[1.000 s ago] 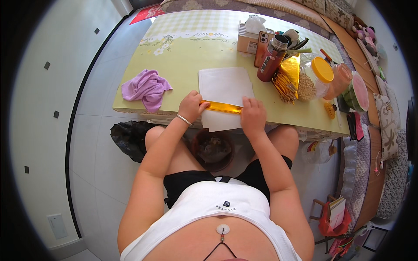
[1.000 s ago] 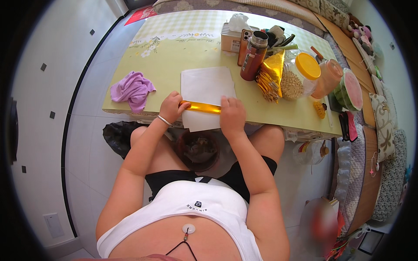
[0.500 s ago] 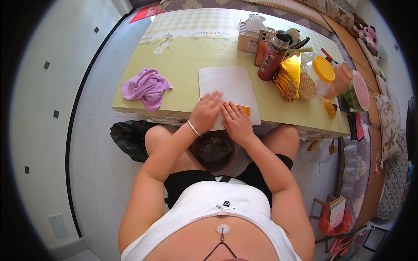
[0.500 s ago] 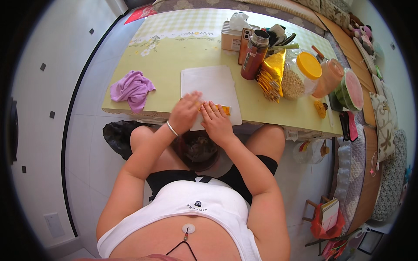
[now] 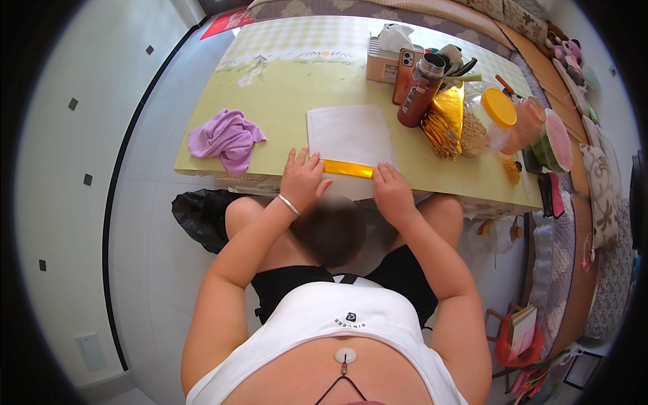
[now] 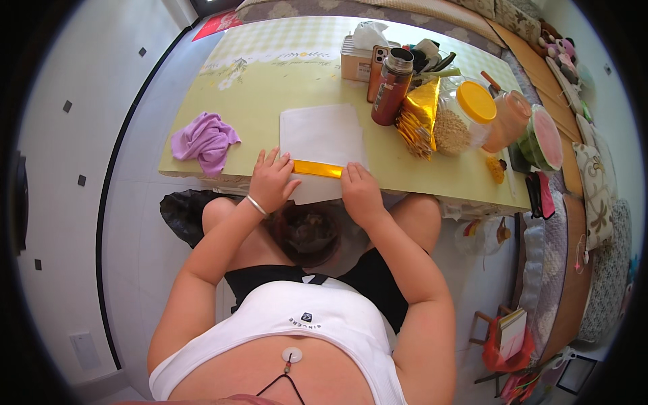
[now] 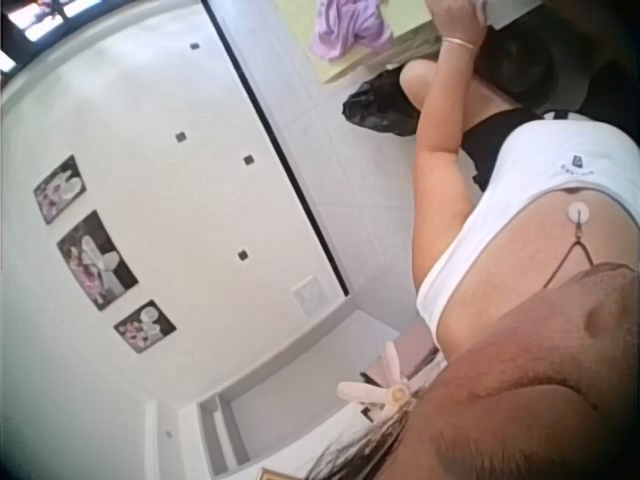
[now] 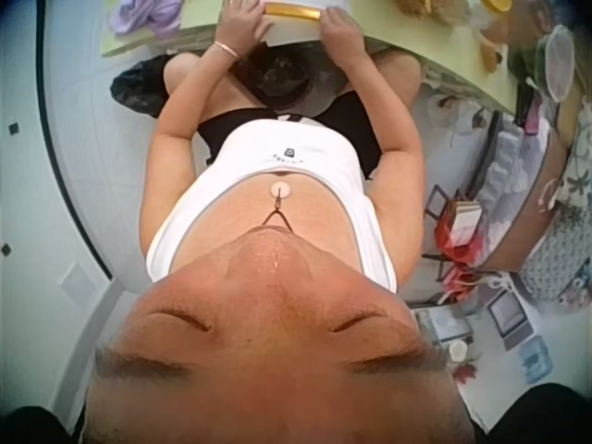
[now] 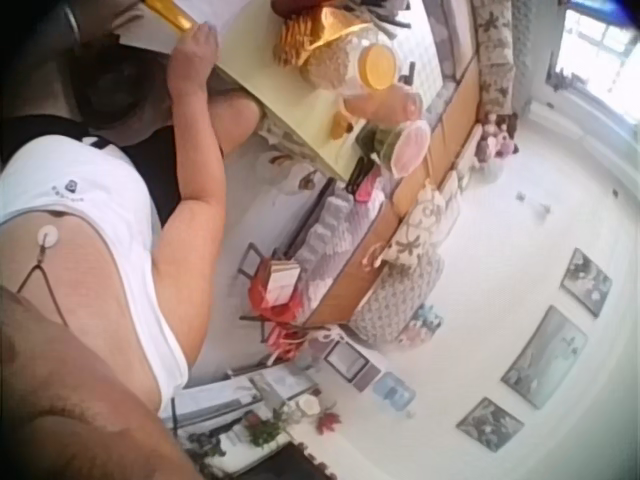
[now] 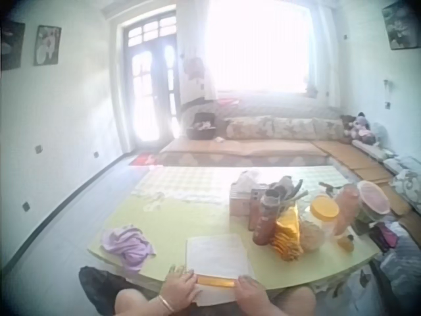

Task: The person sits on the floor and repeatedly folds small rectangular sheets of gold-colored paper in half using both hands. They smooth the creases and stack the folded pieces on the table.

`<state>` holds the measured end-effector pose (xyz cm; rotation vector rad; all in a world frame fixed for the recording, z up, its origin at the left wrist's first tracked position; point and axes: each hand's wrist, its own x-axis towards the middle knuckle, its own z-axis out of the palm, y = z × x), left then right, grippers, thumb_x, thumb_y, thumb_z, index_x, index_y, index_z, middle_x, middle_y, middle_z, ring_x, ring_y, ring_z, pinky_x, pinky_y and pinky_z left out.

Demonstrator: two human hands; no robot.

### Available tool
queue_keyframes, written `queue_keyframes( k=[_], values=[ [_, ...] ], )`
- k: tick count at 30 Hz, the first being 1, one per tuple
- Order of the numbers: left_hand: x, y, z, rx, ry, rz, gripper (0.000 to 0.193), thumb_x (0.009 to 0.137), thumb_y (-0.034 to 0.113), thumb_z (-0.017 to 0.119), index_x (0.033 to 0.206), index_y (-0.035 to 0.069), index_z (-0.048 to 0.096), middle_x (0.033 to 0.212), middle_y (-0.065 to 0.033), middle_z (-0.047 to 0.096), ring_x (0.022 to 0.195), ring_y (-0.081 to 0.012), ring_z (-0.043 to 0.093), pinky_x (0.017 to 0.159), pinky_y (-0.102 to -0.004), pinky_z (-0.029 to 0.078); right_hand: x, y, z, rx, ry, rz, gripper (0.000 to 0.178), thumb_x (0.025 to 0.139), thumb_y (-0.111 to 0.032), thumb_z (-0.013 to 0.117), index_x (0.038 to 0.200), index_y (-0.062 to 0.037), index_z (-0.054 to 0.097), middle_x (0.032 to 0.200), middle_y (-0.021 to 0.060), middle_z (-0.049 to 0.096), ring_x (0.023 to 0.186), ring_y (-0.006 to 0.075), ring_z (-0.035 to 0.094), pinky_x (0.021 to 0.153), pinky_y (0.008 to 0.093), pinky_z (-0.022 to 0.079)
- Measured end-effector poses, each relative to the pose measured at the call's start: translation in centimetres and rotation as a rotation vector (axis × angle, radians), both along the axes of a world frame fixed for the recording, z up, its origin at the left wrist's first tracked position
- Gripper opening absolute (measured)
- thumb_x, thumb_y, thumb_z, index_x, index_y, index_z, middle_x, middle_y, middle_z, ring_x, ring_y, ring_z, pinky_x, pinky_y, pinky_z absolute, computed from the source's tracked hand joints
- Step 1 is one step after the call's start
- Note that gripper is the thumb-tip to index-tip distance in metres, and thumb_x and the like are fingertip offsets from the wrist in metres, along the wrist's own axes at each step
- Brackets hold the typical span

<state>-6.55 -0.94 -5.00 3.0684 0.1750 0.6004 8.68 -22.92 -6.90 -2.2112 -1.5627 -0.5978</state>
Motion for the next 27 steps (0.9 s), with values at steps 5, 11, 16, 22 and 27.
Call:
queue_keyframes(
  k=[5, 11, 16, 22, 27],
  values=[
    [4.4, -2.6, 1.8, 0.001, -0.023, -0.101, 0.029, 0.079, 0.024, 0.074, 0.094, -0.001, 0.070, 0.107, -0.0187, 0.066, 0.111, -0.0347, 0.061, 0.093, -0.0460, 0.049, 1.1, 1.1, 1.5, -0.218, 0.147, -0.084, 0.021, 0.079, -0.005, 0.062, 0.099, -0.0003, 0.067, 0.106, 0.0165, 0.069, 0.103, 0.0331, 0.067, 0.092, 0.0404, 0.055],
    [6.2, -3.1, 0.6, -0.140, -0.139, -0.147, 0.016, 0.082, 0.008, 0.066, 0.097, 0.008, 0.072, 0.080, -0.0084, 0.065, 0.074, -0.0282, 0.068, 0.061, -0.0393, 0.054, 0.3, 0.9, 6.3, 0.082, 0.339, 0.065, 0.041, 0.075, -0.005, 0.070, 0.116, -0.0054, 0.066, 0.113, 0.0137, 0.070, 0.108, 0.0346, 0.065, 0.099, 0.0434, 0.051],
    [5.8, 1.1, 3.0, -1.128, -0.074, -0.458, 0.041, 0.076, -0.017, 0.047, 0.090, 0.003, 0.079, 0.108, -0.0146, 0.075, 0.100, -0.0237, 0.073, 0.090, -0.0324, 0.058, 3.4, -1.9, 4.3, 0.262, 0.513, 0.069, 0.066, 0.070, -0.001, 0.077, 0.134, -0.0067, 0.062, 0.139, 0.0137, 0.061, 0.135, 0.0356, 0.051, 0.112, 0.0473, 0.041],
    [6.4, 4.0, 3.2, -1.160, 0.212, -0.387, 0.037, 0.071, -0.007, 0.049, 0.094, -0.001, 0.078, 0.122, -0.0175, 0.072, 0.120, -0.0293, 0.065, 0.114, -0.0397, 0.042, 3.0, -1.9, 2.6, 0.130, 0.173, 0.253, 0.030, 0.069, -0.004, 0.072, 0.099, -0.0079, 0.074, 0.114, 0.0072, 0.071, 0.116, 0.0309, 0.062, 0.102, 0.0416, 0.047],
    [5.0, -1.3, 7.2, -0.533, -0.038, -0.558, 0.039, 0.075, 0.027, 0.081, 0.103, 0.001, 0.073, 0.110, -0.0158, 0.072, 0.107, -0.0352, 0.066, 0.099, -0.0448, 0.048, -0.5, 0.6, 2.6, 0.043, 0.018, 0.105, 0.008, 0.072, -0.009, 0.063, 0.079, -0.0082, 0.065, 0.077, 0.0050, 0.061, 0.081, 0.0265, 0.060, 0.080, 0.0395, 0.048]
  ],
)
